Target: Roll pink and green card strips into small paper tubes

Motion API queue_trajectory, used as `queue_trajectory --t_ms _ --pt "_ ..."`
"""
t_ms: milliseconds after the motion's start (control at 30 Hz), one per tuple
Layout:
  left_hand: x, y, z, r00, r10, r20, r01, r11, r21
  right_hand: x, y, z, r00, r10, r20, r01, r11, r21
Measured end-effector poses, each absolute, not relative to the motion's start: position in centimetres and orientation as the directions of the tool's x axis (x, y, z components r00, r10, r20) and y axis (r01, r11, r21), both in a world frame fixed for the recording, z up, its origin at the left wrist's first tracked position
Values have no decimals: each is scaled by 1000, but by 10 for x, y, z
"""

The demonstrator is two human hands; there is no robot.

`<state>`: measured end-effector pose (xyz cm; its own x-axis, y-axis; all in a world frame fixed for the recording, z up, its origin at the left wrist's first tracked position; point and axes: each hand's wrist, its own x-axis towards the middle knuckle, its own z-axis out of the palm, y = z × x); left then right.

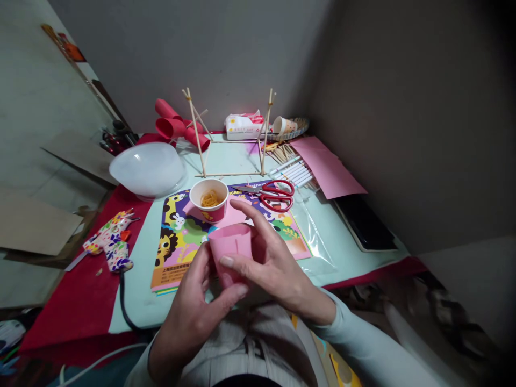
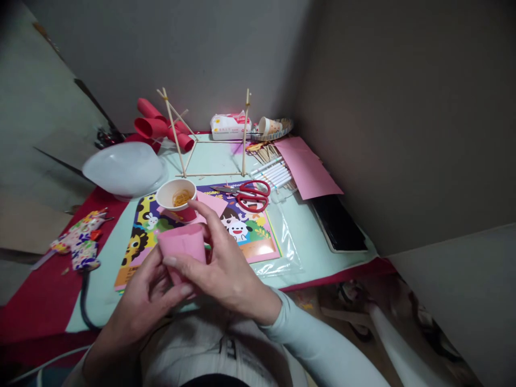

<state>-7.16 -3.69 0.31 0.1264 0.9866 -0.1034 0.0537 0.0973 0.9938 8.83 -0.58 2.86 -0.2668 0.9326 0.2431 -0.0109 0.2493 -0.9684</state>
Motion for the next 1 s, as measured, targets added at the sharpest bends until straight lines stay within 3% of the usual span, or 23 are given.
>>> queue_trajectory --t_ms 100,267,367,500,667,767,867,1000 --pt "-67 -42 13 127 969 -213 -162 233 959 85 -7 34 -317 915 247 -48 245 -968" --pt "-57 -49 19 89 968 -236 -244 251 937 86 -6 32 -367 895 255 -92 238 -967" --pt "-54 -47 18 73 980 -184 -299 198 934 85 0 23 -280 935 219 -163 179 -970" --pt "-62 -38 14 80 990 -114 -323 135 937 81 10 10 -135 989 65 -396 7 -918" --pt "-74 -38 -3 -401 908 118 -165 -199 966 76 17 13 32 999 -29 -569 -6 -822" --pt "-73 -42 -12 -354 935 37 -128 -87 988 68 17 16 47 999 19 -627 44 -778" --pt "-65 -41 -12 -286 957 -38 -183 -16 983 57 13 15 78 994 74 -609 106 -786" --pt "-58 -34 0 -313 949 -32 -292 -64 954 55 6 6 88 978 188 -408 207 -889"
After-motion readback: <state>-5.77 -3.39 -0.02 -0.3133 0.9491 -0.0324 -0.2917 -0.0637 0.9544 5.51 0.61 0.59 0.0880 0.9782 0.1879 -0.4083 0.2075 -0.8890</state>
